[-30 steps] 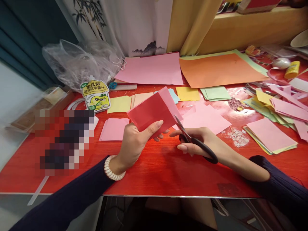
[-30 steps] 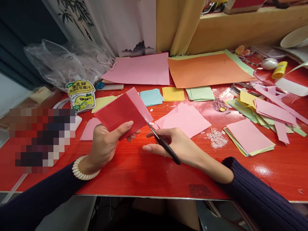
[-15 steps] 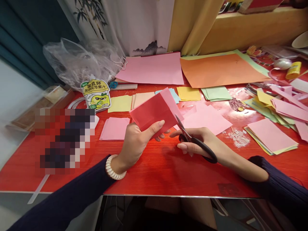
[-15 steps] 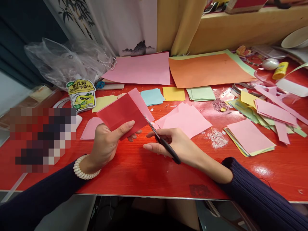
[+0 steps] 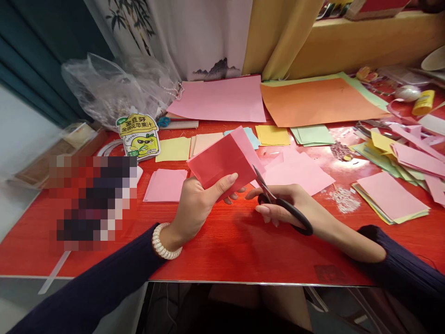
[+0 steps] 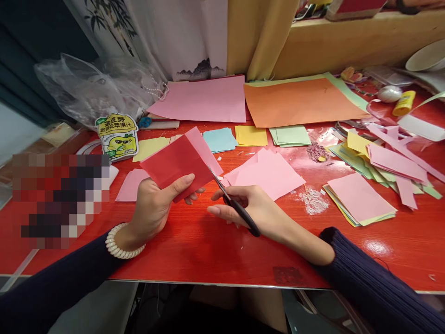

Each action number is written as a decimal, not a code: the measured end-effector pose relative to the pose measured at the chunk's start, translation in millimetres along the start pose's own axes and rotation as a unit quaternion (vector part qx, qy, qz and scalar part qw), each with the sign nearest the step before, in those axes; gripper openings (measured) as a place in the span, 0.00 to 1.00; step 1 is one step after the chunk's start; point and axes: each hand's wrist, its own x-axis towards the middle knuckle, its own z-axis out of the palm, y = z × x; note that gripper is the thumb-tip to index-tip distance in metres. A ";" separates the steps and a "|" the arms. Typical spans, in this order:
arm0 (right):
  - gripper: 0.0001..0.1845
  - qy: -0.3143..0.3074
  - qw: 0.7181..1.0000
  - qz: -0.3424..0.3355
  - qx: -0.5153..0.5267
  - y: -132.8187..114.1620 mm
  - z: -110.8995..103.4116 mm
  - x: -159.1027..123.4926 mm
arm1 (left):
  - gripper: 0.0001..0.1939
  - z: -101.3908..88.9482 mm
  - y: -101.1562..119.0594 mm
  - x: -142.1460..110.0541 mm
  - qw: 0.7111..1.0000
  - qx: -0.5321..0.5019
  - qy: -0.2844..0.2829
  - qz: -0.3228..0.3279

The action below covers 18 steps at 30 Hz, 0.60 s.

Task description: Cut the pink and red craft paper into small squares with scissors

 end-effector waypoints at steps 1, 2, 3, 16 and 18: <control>0.15 0.000 1.000 -0.002 0.003 0.0 0.0 -0.3 | 0.13 0.2 0.1 -0.1 1.000 -0.002 0.000 -0.003; 0.14 -0.002 1.000 -0.005 0.005 0.0 0.0 -0.6 | 0.12 0.4 0.2 -0.2 1.000 -0.004 0.000 -0.004; 0.13 -0.004 1.000 -0.009 0.006 0.2 0.0 -0.8 | 0.12 0.5 0.1 -0.3 1.000 -0.006 0.001 -0.004; 0.13 -0.007 0.999 -0.035 0.016 0.4 2.4 -2.2 | 0.11 0.4 1.7 1.1 1.000 -0.024 -0.013 0.005; 0.14 -0.007 0.999 -0.033 0.018 -0.3 2.7 -2.3 | 0.11 0.0 2.1 1.2 1.000 -0.022 -0.020 0.004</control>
